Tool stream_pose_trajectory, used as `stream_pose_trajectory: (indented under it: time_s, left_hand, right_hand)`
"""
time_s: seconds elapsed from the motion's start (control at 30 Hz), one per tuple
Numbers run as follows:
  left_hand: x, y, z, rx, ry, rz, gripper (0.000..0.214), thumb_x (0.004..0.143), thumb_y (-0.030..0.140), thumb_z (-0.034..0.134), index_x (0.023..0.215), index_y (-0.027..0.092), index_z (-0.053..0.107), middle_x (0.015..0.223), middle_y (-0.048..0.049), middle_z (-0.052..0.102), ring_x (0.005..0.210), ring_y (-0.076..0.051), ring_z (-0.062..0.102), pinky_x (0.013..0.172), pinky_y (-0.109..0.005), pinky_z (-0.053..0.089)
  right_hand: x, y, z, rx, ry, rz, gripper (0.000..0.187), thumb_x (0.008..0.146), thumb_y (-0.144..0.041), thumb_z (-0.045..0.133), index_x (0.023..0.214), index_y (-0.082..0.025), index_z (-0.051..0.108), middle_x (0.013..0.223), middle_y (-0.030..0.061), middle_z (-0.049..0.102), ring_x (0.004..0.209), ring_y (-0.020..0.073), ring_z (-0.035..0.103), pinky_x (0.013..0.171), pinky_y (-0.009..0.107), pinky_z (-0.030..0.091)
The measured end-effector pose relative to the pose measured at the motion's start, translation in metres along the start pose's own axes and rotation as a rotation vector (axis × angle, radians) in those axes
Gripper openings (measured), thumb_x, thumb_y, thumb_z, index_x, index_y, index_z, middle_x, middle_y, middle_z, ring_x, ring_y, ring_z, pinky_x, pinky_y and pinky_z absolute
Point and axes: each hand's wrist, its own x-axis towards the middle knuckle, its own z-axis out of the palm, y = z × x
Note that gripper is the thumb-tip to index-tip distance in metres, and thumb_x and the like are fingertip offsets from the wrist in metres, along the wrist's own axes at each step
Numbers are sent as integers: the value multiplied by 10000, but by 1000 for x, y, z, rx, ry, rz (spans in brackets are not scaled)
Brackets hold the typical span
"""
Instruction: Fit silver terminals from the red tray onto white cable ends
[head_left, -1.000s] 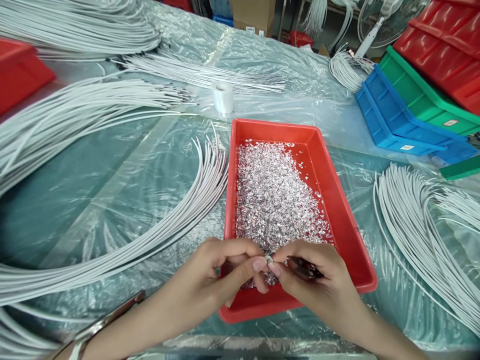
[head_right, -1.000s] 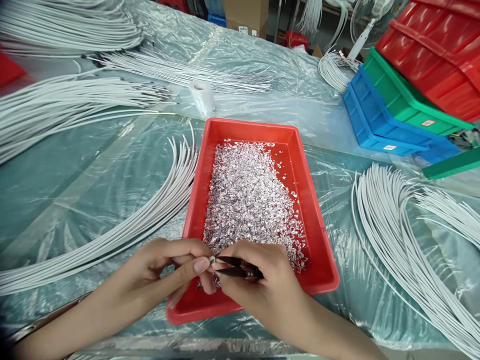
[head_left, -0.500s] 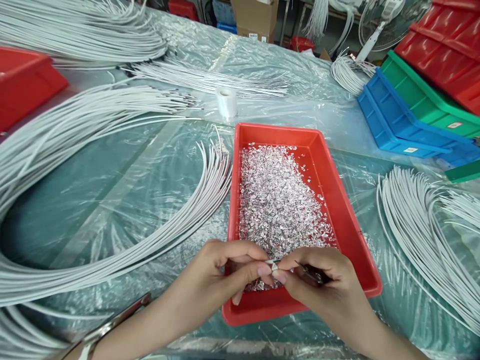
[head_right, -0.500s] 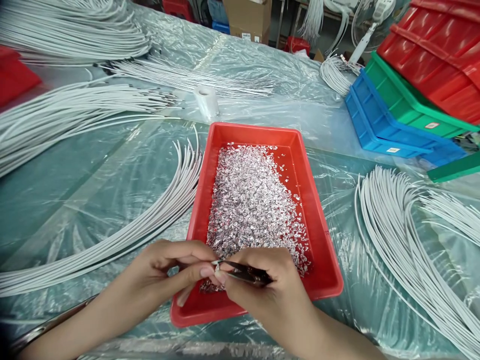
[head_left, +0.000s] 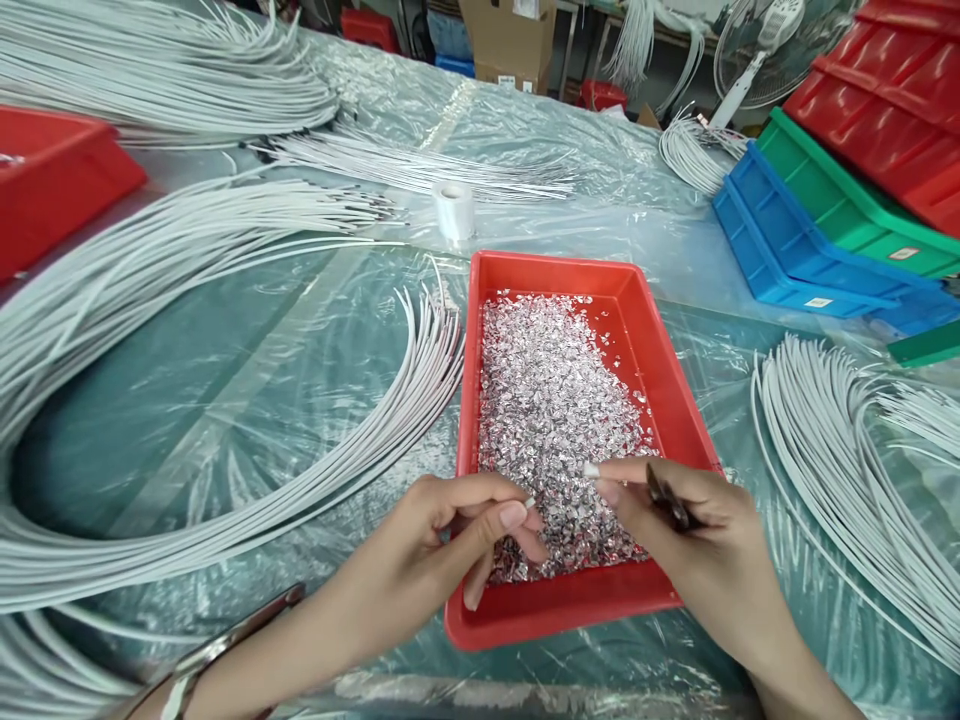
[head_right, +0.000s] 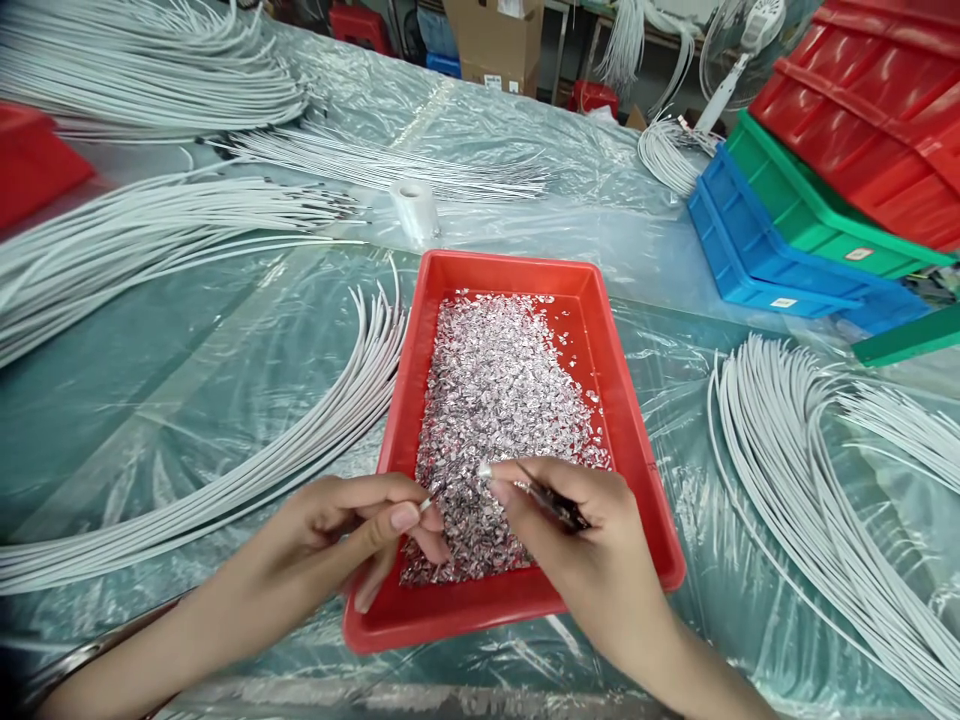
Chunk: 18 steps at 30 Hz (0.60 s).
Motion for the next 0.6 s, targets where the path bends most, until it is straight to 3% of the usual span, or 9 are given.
stream_pose_trajectory:
  time_s: [0.13, 0.23, 0.33, 0.47, 0.6]
  left_hand:
    - [-1, -1, -1, -22, -34, -3, 319, 954, 312, 439, 814, 139, 667, 754, -52, 714, 430, -52, 521, 425, -151, 402]
    - [-2, -2, -1, -68, -40, -2, 325, 961, 330, 422, 835, 131, 645, 769, -65, 721, 421, -45, 510, 423, -144, 397]
    - [1, -3, -2, -109, -57, -4, 317, 960, 342, 419, 850, 122, 620, 777, -76, 724, 411, -41, 494, 429, -143, 410]
    - [1, -3, -1, -112, -73, 33, 302, 959, 342, 418, 856, 121, 595, 824, -99, 728, 410, -40, 499, 416, -144, 400]
    - [-28, -7, 13, 17, -205, 78, 312, 975, 317, 394, 847, 133, 611, 788, -94, 738, 422, -55, 512, 407, -147, 390]
  right_hand:
    - [7, 8, -3, -82, 33, -31, 80, 839, -222, 600, 813, -211, 675, 621, -25, 565, 522, 108, 466, 466, 218, 399]
    - [10, 8, -3, -128, 28, -38, 278, 860, -264, 577, 601, -201, 501, 545, -54, 353, 485, 94, 322, 429, 224, 296]
    - [11, 9, -3, -150, 48, -56, 380, 867, -285, 568, 557, -213, 358, 558, -67, 229, 485, 94, 217, 423, 238, 216]
    - [11, 13, -2, -134, 85, -37, 239, 827, -273, 618, 646, -211, 474, 559, -75, 272, 490, 99, 258, 453, 234, 253]
    - [11, 17, -2, -88, 90, -59, 157, 828, -271, 610, 748, -217, 485, 587, -77, 296, 505, 104, 295, 473, 225, 278]
